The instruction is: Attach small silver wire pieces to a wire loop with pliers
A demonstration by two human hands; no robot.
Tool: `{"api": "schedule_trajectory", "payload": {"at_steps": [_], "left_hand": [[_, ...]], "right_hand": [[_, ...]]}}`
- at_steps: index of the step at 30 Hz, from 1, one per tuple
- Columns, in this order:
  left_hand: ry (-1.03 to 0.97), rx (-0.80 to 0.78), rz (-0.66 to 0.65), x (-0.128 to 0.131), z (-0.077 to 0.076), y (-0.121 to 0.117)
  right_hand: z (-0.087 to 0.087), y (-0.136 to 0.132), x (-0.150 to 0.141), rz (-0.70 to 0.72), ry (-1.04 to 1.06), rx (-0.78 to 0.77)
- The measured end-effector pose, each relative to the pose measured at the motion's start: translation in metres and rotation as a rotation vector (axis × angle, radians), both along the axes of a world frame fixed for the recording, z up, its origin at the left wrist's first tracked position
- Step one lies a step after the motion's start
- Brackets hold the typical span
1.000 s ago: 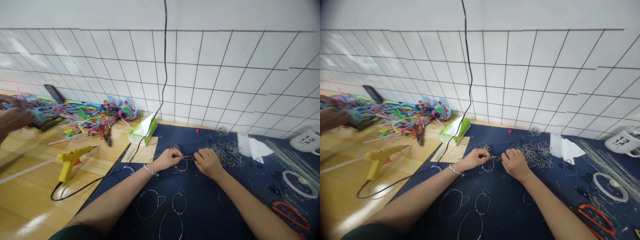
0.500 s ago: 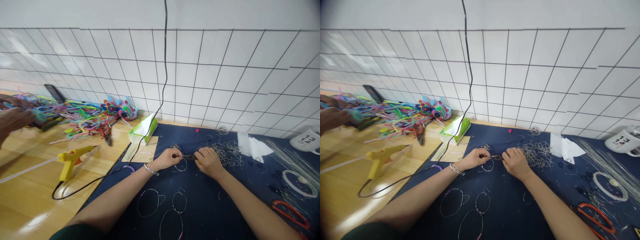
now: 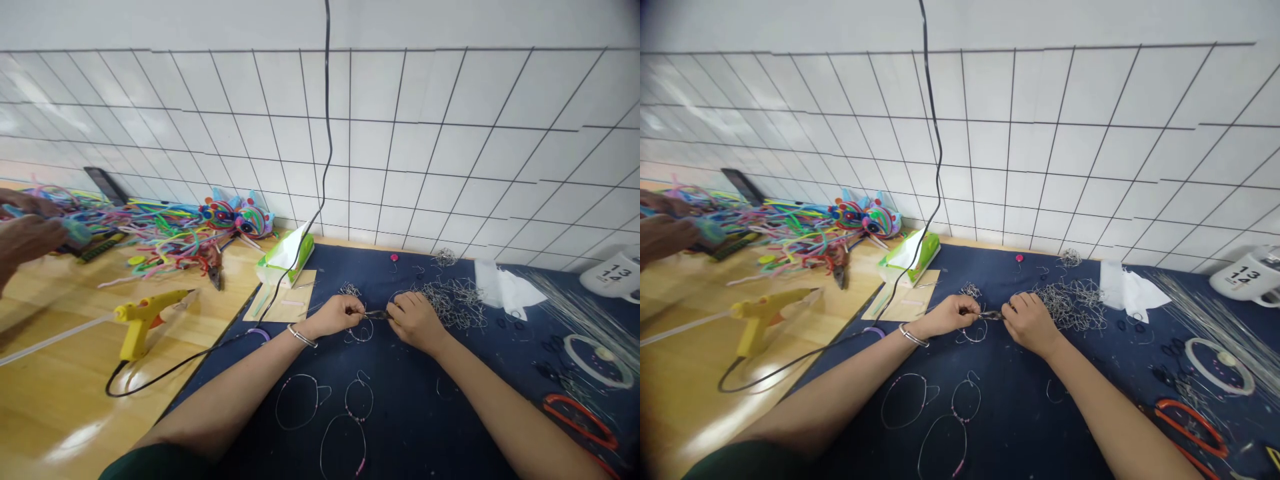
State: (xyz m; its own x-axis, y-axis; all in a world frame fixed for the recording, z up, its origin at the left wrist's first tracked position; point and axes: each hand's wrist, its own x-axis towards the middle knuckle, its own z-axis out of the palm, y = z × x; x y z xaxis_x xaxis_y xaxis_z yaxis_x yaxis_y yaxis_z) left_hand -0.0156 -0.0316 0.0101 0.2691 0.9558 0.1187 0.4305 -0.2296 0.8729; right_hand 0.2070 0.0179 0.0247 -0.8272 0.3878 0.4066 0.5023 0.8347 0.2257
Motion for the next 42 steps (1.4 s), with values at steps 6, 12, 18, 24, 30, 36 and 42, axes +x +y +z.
{"api": "schedule_trajectory", "payload": {"at_steps": [6,12,18,24,30,36,42], "left_hand": [[-0.022,-0.072,0.001,-0.0027,0.0017,0.0014],[-0.039,-0.122,0.025,-0.0033,0.0024,0.0017],[-0.037,-0.125,0.02,-0.0034,0.0033,0.0015],[-0.04,-0.121,-0.028,-0.0037,0.0063,0.0009],[0.013,-0.121,-0.066,-0.0033,0.0097,0.0004],[0.027,-0.089,-0.108,-0.0044,0.0077,0.0017],[0.061,-0.09,-0.114,-0.0058,0.0062,0.003]], "right_hand": [[0.0005,0.0009,0.0002,0.02,0.006,0.044],[0.002,-0.0006,-0.0006,0.015,0.014,0.075],[0.0028,-0.0011,-0.0006,0.021,0.025,0.076],[0.0041,-0.0016,-0.0014,0.024,0.007,0.058],[0.006,-0.0019,-0.0022,0.03,-0.008,0.038],[0.0047,-0.0026,-0.0033,0.0,-0.052,0.004],[0.0025,-0.0037,-0.0049,-0.026,-0.053,-0.02]]}}
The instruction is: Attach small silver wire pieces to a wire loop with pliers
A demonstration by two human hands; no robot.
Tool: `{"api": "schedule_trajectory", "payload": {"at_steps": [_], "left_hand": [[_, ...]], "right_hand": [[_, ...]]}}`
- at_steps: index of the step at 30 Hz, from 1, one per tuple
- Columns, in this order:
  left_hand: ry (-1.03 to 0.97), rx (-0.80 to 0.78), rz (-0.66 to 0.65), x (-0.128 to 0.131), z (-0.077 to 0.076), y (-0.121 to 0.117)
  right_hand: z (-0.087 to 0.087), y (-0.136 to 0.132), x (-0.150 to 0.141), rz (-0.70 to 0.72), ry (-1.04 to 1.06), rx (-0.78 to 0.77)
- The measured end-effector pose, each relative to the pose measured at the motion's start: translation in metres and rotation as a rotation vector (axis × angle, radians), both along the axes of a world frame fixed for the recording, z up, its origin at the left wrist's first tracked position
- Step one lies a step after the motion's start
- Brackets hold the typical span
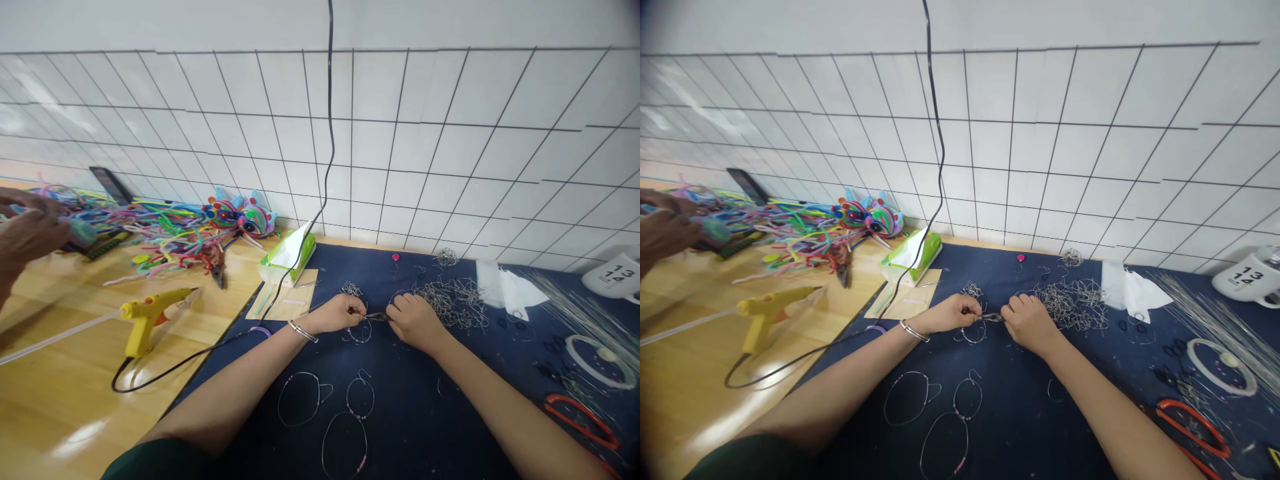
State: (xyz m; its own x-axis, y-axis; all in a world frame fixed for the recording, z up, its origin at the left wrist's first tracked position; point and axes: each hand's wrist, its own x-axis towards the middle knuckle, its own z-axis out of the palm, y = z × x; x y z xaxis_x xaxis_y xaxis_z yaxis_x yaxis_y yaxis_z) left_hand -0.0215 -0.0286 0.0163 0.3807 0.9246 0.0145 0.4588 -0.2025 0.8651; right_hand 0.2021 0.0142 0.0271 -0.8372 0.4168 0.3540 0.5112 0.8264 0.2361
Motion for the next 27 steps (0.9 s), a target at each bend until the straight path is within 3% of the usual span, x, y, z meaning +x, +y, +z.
{"api": "schedule_trajectory", "payload": {"at_steps": [27], "left_hand": [[0.017,0.048,-0.025,-0.002,-0.002,0.001]], "right_hand": [[-0.01,-0.01,-0.007,-0.182,-0.053,-0.161]]}}
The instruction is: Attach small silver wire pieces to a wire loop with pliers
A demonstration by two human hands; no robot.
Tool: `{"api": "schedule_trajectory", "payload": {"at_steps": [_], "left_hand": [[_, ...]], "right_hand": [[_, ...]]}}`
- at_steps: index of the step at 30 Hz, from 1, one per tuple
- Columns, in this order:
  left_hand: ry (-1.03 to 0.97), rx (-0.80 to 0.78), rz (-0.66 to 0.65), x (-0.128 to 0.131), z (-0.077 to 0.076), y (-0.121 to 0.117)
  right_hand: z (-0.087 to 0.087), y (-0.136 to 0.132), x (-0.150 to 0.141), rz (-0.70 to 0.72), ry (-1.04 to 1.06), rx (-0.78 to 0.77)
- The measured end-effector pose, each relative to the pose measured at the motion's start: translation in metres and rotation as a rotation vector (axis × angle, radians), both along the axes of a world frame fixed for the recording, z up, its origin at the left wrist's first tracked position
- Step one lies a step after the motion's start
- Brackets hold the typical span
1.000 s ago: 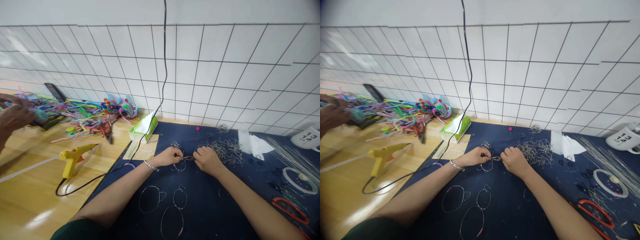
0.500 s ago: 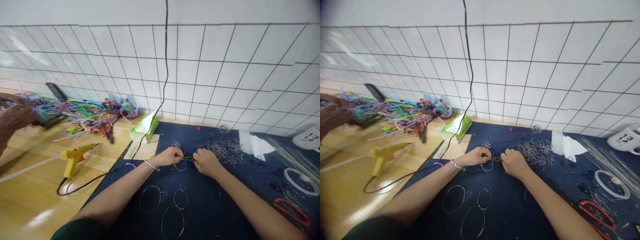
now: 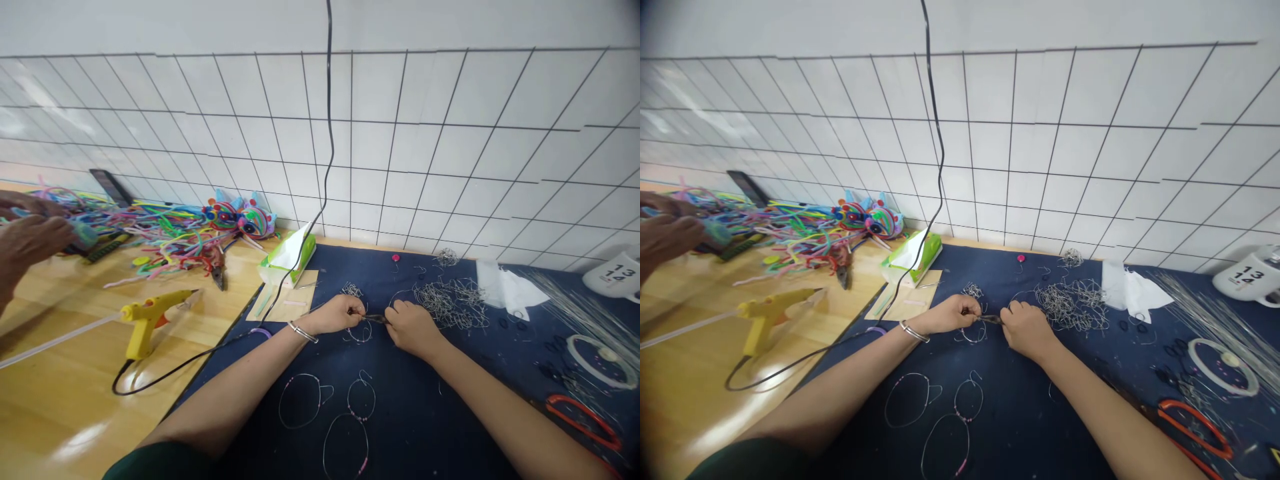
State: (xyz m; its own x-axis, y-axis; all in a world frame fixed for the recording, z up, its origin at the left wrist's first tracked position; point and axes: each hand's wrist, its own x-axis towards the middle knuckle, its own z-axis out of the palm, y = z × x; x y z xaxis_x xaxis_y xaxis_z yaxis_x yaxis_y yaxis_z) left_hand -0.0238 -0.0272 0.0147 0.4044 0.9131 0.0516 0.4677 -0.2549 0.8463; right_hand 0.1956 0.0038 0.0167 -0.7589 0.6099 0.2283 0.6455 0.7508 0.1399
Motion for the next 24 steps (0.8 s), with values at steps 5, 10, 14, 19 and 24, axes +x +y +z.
{"api": "schedule_trajectory", "payload": {"at_steps": [5,10,14,19,24], "left_hand": [[-0.02,-0.011,0.021,0.0,0.002,-0.001],[-0.04,-0.048,0.089,0.0,0.001,0.001],[-0.119,-0.069,0.206,0.003,-0.002,0.002],[-0.308,-0.126,0.308,0.012,0.006,-0.003],[-0.529,-0.194,0.358,0.022,0.01,-0.008]], "right_hand": [[-0.003,-0.002,-0.001,-0.056,0.007,-0.029],[-0.007,-0.005,-0.004,-0.108,0.048,-0.097],[-0.009,-0.007,-0.007,-0.181,0.092,-0.155],[-0.008,-0.008,-0.008,-0.2,0.145,-0.21],[-0.008,-0.006,-0.009,-0.2,0.199,-0.213]]}}
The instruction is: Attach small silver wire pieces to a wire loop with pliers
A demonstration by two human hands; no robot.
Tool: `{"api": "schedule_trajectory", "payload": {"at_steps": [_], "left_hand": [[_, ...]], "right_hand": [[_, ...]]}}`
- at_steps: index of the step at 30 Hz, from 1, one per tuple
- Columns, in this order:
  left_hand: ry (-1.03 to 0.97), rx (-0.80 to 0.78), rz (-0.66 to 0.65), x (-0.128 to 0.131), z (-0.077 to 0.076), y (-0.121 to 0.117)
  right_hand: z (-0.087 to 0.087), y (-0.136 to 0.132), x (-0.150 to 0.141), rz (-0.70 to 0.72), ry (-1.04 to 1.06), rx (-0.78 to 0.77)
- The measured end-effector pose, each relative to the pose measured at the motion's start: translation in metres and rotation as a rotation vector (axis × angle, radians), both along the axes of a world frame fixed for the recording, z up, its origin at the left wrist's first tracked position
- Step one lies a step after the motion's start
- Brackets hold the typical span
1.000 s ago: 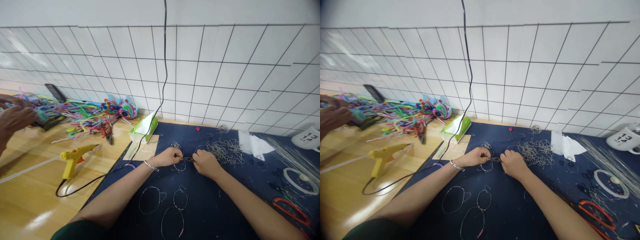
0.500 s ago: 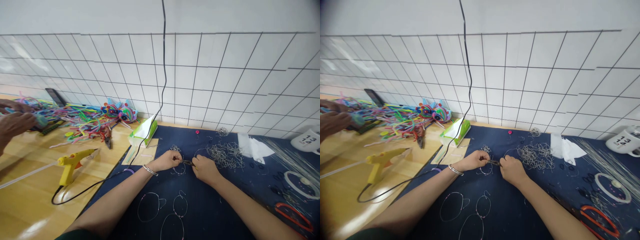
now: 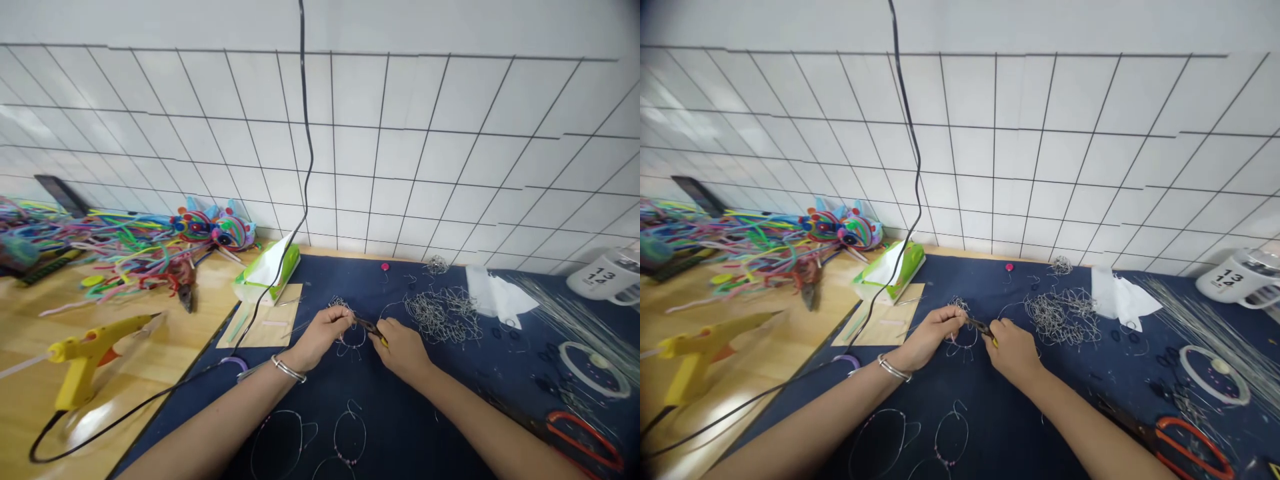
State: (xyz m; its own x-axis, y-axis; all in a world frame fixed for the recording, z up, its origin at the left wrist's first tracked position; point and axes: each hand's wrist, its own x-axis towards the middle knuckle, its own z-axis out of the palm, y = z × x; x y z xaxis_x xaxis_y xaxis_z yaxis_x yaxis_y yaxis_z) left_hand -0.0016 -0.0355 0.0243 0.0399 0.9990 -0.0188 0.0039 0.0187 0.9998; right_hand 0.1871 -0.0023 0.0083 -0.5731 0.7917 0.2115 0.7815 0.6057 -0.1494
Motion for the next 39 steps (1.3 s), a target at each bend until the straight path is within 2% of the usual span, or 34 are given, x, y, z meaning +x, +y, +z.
{"api": "schedule_trajectory", "payload": {"at_steps": [5,10,14,17,23,33,39], "left_hand": [[-0.055,-0.024,0.008,0.001,-0.002,0.002],[-0.078,-0.04,-0.04,-0.006,-0.001,0.006],[-0.102,-0.099,-0.043,-0.012,-0.002,0.011],[-0.105,-0.148,-0.092,-0.015,-0.003,0.012],[-0.021,-0.172,-0.216,-0.018,-0.006,0.012],[0.055,-0.162,-0.309,-0.02,-0.002,0.011],[0.087,-0.16,-0.339,-0.02,-0.001,0.011]], "right_hand": [[-0.001,0.003,0.0,0.032,0.03,0.002],[-0.002,0.011,0.004,0.066,0.039,0.03],[-0.005,0.02,0.008,0.083,0.061,0.078],[-0.006,0.024,0.01,0.07,0.072,0.071],[-0.007,0.026,0.009,0.096,0.092,0.058],[-0.003,0.027,0.007,0.238,0.11,0.096],[-0.005,0.025,0.007,0.251,0.082,0.099]]}}
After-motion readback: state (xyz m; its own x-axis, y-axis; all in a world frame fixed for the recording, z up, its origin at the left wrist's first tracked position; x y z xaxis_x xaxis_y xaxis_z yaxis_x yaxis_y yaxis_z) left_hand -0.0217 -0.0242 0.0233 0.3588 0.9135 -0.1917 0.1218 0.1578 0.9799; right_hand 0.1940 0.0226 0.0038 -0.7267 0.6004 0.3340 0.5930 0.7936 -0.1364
